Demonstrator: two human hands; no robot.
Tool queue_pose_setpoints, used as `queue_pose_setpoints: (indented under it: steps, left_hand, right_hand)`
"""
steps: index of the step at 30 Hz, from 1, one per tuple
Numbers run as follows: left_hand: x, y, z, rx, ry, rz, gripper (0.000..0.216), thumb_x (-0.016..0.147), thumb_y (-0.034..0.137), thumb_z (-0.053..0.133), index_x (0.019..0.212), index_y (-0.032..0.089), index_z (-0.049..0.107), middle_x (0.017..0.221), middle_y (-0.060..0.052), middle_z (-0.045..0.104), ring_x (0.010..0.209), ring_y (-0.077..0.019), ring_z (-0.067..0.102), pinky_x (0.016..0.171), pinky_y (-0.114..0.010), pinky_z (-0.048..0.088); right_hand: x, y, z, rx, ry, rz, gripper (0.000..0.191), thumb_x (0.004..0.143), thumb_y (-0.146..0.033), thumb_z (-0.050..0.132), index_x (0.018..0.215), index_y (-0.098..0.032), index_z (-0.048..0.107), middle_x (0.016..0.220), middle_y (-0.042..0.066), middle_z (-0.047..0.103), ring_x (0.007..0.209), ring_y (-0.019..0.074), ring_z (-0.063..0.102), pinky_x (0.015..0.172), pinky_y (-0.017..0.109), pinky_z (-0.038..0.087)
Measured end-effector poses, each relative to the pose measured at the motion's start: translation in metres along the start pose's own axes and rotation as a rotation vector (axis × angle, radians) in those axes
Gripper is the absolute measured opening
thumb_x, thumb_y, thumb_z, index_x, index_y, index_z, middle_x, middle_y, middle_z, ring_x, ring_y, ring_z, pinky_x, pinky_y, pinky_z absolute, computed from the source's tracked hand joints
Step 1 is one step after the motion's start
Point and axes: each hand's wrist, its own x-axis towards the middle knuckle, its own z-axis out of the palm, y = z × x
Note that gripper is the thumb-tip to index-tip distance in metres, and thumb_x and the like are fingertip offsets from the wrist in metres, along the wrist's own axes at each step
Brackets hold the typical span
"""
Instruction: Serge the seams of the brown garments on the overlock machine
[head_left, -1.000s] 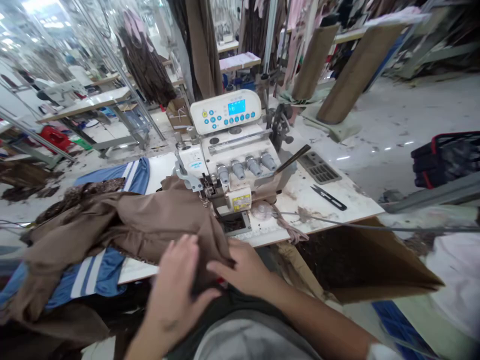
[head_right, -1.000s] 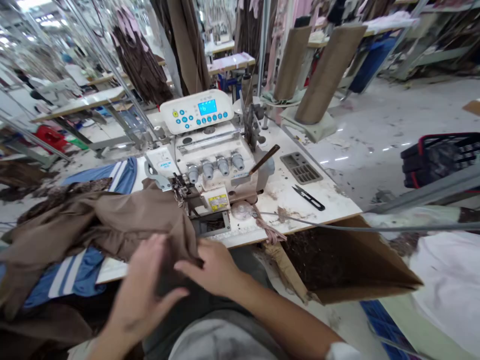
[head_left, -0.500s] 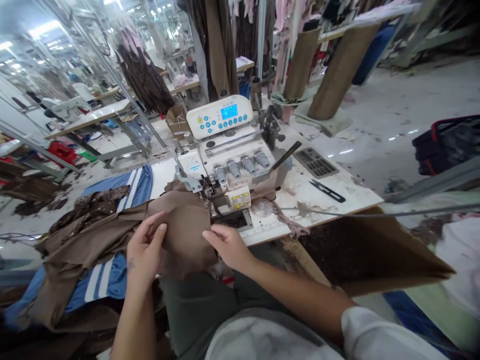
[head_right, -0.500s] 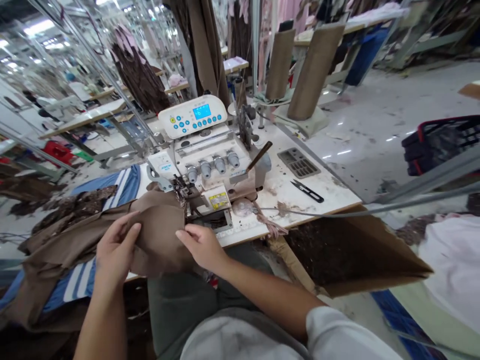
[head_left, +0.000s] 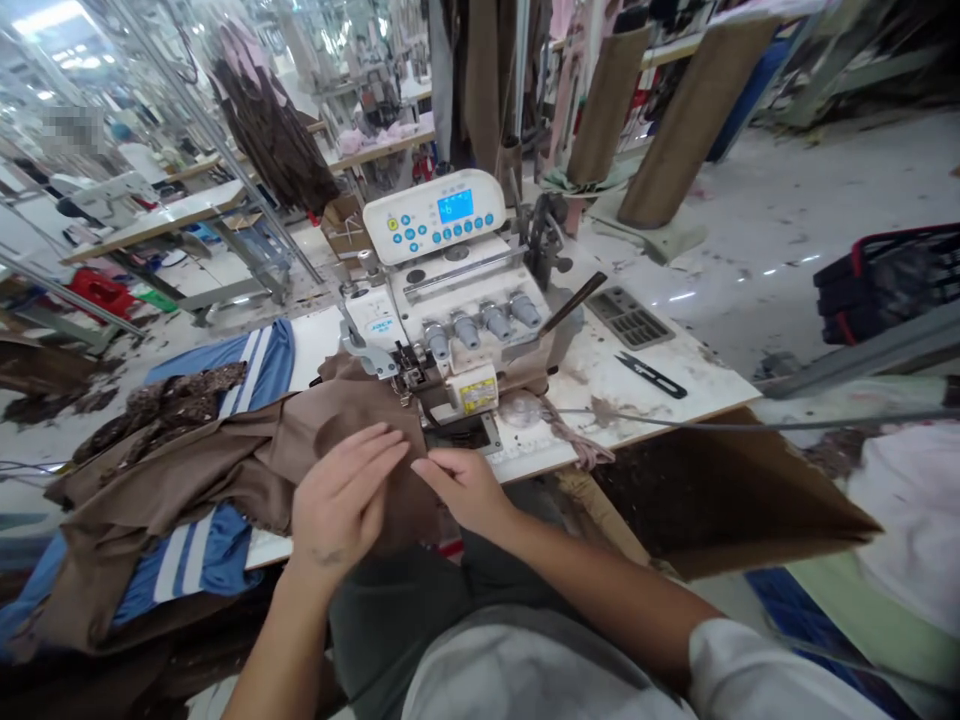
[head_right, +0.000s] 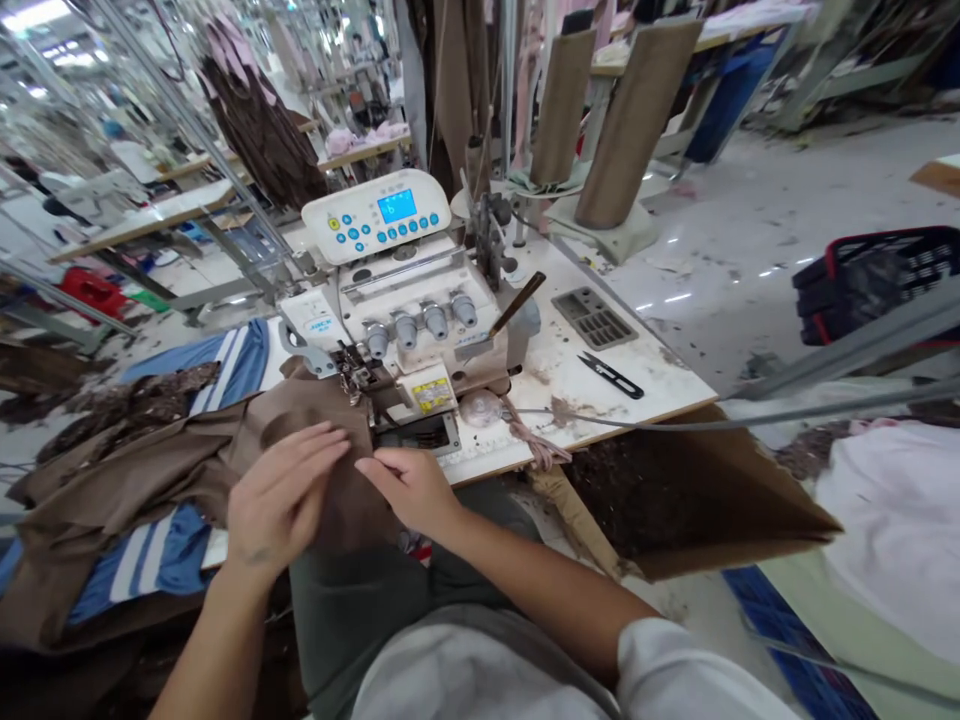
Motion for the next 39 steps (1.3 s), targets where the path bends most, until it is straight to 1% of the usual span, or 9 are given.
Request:
queue_pose_setpoints:
  steps: [2, 7, 12, 15, 21, 26, 33, 37, 39]
  left_hand:
    - [0.007, 0.009, 0.006, 0.061, -0.092, 0.037, 0.048, 0.096, 0.013, 0.063, 0.142, 0.026, 0.063, 0.138, -0.006, 0.071, 0.13, -0.0248, 0.065, 0.113, -0.039, 0.049]
    - [0.018, 0.012, 0.02, 0.209, -0.116, -0.122, 0.042, 0.098, 0.027, 0.065, 0.14, 0.028, 0.067, 0.136, -0.006, 0.072, 0.116, -0.0256, 0.069, 0.104, -0.039, 0.051]
    - [0.012, 0.0, 0.026, 0.072, -0.033, -0.248, 0.033, 0.101, 0.03, 0.062, 0.132, 0.028, 0.071, 0.141, -0.006, 0.069, 0.136, -0.0265, 0.061, 0.119, -0.046, 0.04]
    - [0.008, -0.003, 0.028, 0.025, 0.015, -0.329, 0.027, 0.101, 0.031, 0.061, 0.125, 0.029, 0.073, 0.137, -0.005, 0.072, 0.137, -0.0257, 0.062, 0.122, -0.049, 0.036]
    - [0.014, -0.002, 0.028, 0.029, -0.008, -0.384, 0.029, 0.103, 0.032, 0.058, 0.127, 0.029, 0.073, 0.139, -0.004, 0.071, 0.139, -0.0249, 0.06, 0.123, -0.05, 0.034]
    - [0.028, -0.019, 0.027, 0.003, -0.079, -0.422, 0.037, 0.104, 0.04, 0.054, 0.135, 0.027, 0.07, 0.143, -0.005, 0.068, 0.144, -0.0268, 0.055, 0.121, -0.049, 0.04]
    - [0.06, -0.057, 0.026, -0.047, -0.099, -0.522, 0.032, 0.1, 0.039, 0.059, 0.125, 0.026, 0.076, 0.142, -0.003, 0.069, 0.14, -0.0279, 0.058, 0.119, -0.045, 0.044]
    - [0.053, -0.033, 0.017, 0.054, 0.142, -0.484, 0.024, 0.101, 0.03, 0.059, 0.115, 0.022, 0.077, 0.123, -0.005, 0.078, 0.12, -0.024, 0.07, 0.11, -0.038, 0.05]
    - [0.037, -0.01, 0.013, 0.034, 0.155, -0.41, 0.022, 0.1, 0.026, 0.06, 0.115, 0.023, 0.077, 0.12, -0.005, 0.078, 0.117, -0.0223, 0.071, 0.111, -0.037, 0.05]
  right_hand:
    - [-0.003, 0.004, -0.002, -0.016, 0.003, -0.011, 0.055, 0.104, -0.052, 0.056, 0.062, -0.021, 0.037, 0.061, -0.006, 0.032, 0.059, 0.0114, 0.035, 0.057, 0.027, 0.024]
    - [0.004, 0.007, -0.004, -0.034, 0.033, -0.044, 0.059, 0.103, -0.056, 0.057, 0.06, -0.02, 0.041, 0.058, -0.005, 0.034, 0.057, 0.0118, 0.035, 0.056, 0.028, 0.026]
    - [0.016, 0.005, -0.006, 0.068, 0.155, 0.052, 0.055, 0.104, -0.059, 0.051, 0.065, -0.02, 0.05, 0.062, -0.003, 0.042, 0.06, 0.014, 0.041, 0.057, 0.027, 0.033]
    - [0.011, 0.007, -0.005, 0.082, 0.092, 0.05, 0.041, 0.102, -0.054, 0.057, 0.082, -0.019, 0.063, 0.072, -0.001, 0.055, 0.066, 0.0152, 0.048, 0.061, 0.026, 0.038]
    - [-0.016, 0.01, 0.0, -0.053, -0.041, 0.034, 0.056, 0.099, -0.048, 0.063, 0.059, -0.021, 0.035, 0.058, -0.006, 0.033, 0.058, 0.0113, 0.033, 0.056, 0.027, 0.026]
    - [-0.017, 0.008, -0.001, -0.032, -0.02, 0.047, 0.057, 0.1, -0.051, 0.06, 0.059, -0.021, 0.033, 0.057, -0.006, 0.03, 0.057, 0.0111, 0.033, 0.055, 0.027, 0.025]
    - [0.001, -0.002, -0.008, -0.053, 0.038, -0.009, 0.059, 0.101, -0.055, 0.06, 0.058, -0.021, 0.037, 0.057, -0.005, 0.03, 0.056, 0.0118, 0.034, 0.055, 0.027, 0.028]
    - [0.007, -0.008, -0.014, -0.12, 0.054, -0.199, 0.051, 0.105, -0.045, 0.061, 0.062, -0.021, 0.049, 0.059, -0.004, 0.04, 0.057, 0.0125, 0.04, 0.06, 0.028, 0.033]
    - [0.006, -0.008, -0.015, -0.146, 0.035, -0.271, 0.044, 0.107, -0.038, 0.058, 0.066, -0.021, 0.053, 0.061, -0.003, 0.045, 0.057, 0.013, 0.044, 0.061, 0.028, 0.035]
